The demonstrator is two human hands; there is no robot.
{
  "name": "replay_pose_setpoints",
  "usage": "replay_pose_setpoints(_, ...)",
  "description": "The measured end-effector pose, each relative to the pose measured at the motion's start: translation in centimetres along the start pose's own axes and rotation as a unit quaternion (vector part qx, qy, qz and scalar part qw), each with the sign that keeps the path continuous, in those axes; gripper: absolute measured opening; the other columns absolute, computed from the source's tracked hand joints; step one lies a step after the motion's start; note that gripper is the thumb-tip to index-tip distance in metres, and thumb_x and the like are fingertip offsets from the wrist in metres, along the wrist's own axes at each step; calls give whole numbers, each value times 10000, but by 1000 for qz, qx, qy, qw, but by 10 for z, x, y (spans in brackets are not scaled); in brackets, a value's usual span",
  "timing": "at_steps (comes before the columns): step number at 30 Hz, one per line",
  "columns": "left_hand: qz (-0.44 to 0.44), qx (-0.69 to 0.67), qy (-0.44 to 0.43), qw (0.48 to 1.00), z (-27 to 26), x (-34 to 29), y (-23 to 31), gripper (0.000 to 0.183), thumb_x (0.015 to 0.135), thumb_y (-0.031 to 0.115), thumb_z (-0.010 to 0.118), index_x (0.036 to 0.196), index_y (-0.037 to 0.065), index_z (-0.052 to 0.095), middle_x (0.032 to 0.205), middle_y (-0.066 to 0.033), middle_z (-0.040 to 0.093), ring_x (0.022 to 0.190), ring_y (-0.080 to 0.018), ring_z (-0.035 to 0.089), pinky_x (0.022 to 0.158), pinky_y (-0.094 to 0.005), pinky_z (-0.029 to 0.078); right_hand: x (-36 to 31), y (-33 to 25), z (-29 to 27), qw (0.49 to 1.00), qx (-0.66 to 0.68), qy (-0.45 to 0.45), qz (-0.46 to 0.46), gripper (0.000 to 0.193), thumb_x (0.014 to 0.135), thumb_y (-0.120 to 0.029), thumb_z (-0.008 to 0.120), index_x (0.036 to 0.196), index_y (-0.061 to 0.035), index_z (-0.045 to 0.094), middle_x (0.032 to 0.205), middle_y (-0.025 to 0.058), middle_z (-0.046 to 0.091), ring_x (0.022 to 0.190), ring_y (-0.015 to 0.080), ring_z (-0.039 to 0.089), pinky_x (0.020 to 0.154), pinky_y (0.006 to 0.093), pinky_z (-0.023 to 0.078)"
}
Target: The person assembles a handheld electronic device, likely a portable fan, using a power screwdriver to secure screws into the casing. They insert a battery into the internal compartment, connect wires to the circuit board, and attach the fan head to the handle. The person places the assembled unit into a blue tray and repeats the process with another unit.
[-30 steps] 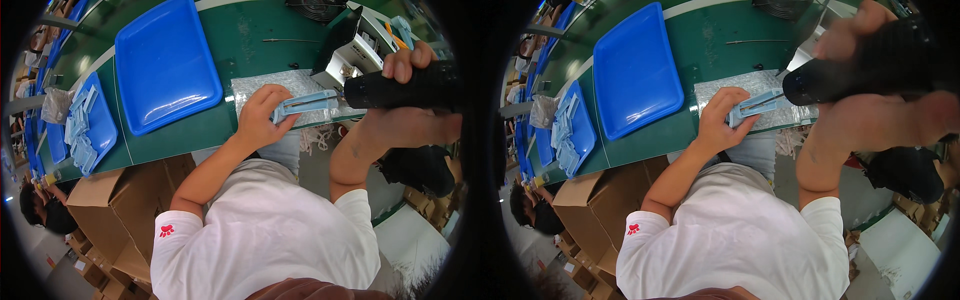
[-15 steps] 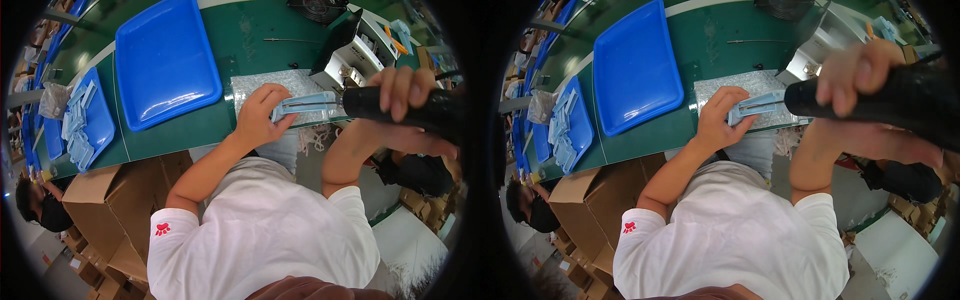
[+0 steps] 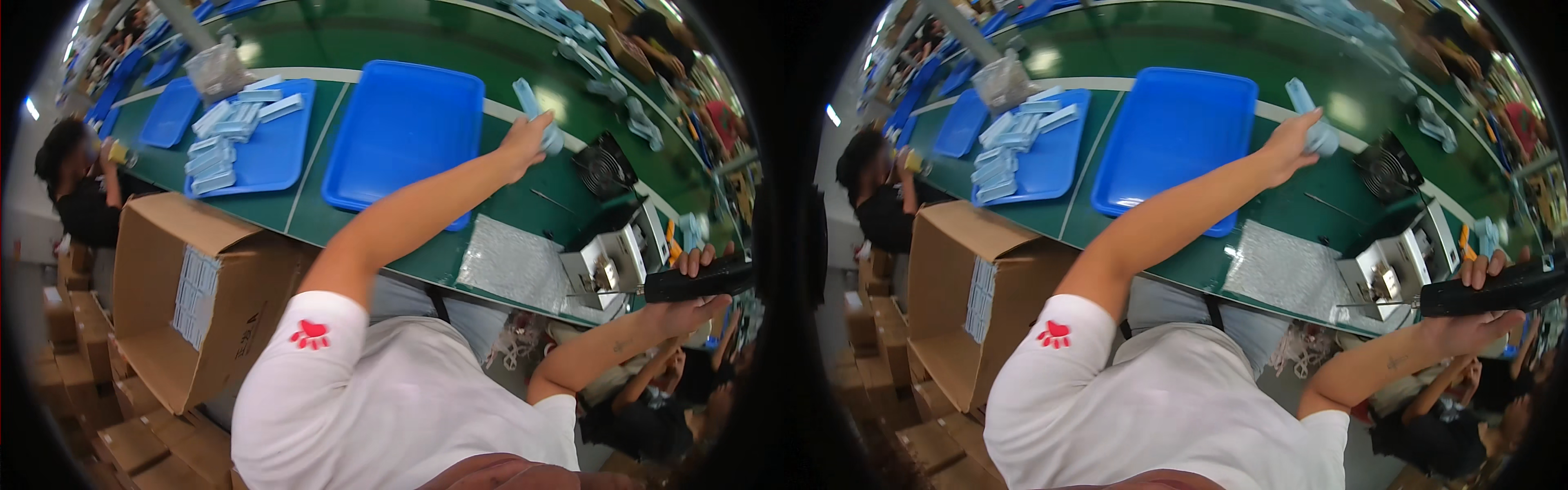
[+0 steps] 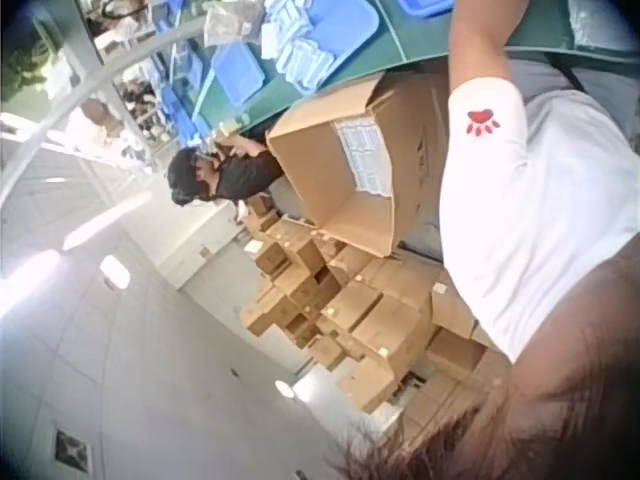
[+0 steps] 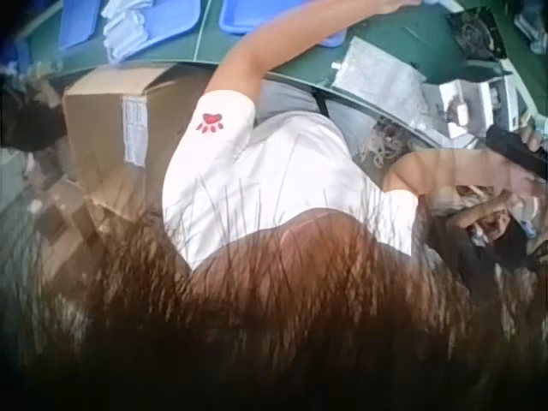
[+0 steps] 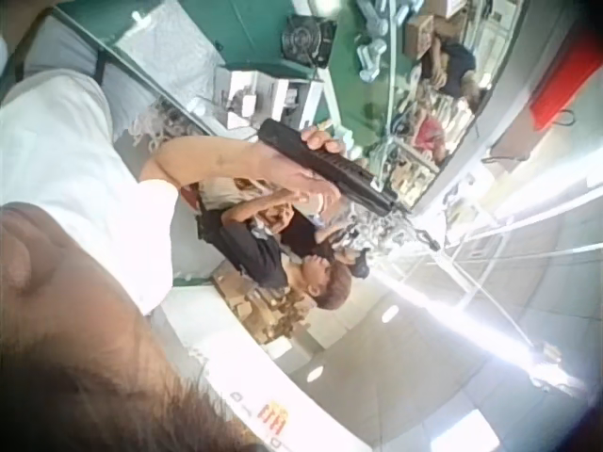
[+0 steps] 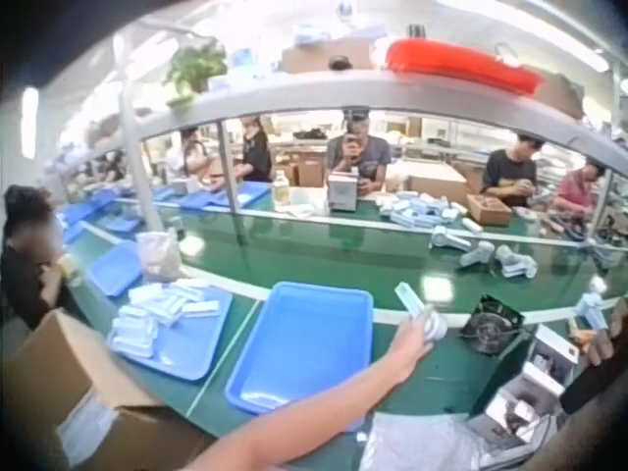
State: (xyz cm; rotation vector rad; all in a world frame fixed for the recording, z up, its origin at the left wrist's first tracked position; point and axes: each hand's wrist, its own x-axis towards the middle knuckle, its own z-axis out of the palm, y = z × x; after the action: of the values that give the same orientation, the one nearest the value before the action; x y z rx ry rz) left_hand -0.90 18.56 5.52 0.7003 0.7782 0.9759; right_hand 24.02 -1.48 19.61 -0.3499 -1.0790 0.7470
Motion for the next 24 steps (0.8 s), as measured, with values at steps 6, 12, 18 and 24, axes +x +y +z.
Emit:
replay_pose_setpoints(6,148,113,-114,976,-4,-25,-13,375,1007,279,654,1262,11,595,1141,-104,683,997,-172,664,856,-319,549,-8,25,4,994,-77,81,10,646,1060,-334,589,1526,29,327,1081,146,525,904,198,493,823,339,441)
replay_pose_setpoints(12,356,363,-294,809,5,-155,-91,65,876,161,713,902,105,733,859,-76,709,775,-268,699,687,-396,556,2,52,-19,928,-297,211,-75,391,1071,-80,528,1420,79,451,1226,219,643,1117,286,639,1066,443,497)
replay_pose_setpoints(18,385,363,-595,606,28,-190,-188,180,845,294,670,905,139,737,881,-85,724,875,-332,708,723,-483,557,1,59,-33,884,-415,196,-91,399,1047,-15,538,1420,102,462,1410,220,576,1270,286,590,1129,407,446)
replay_pose_setpoints(24,273,554,-681,394,14,-198,-220,320,843,385,655,1070,192,773,1075,-128,757,1016,-366,715,868,-529,561,-12,74,-5,704,-589,193,-346,487,970,-10,672,1409,67,477,1363,200,576,1228,297,606,1069,413,501)
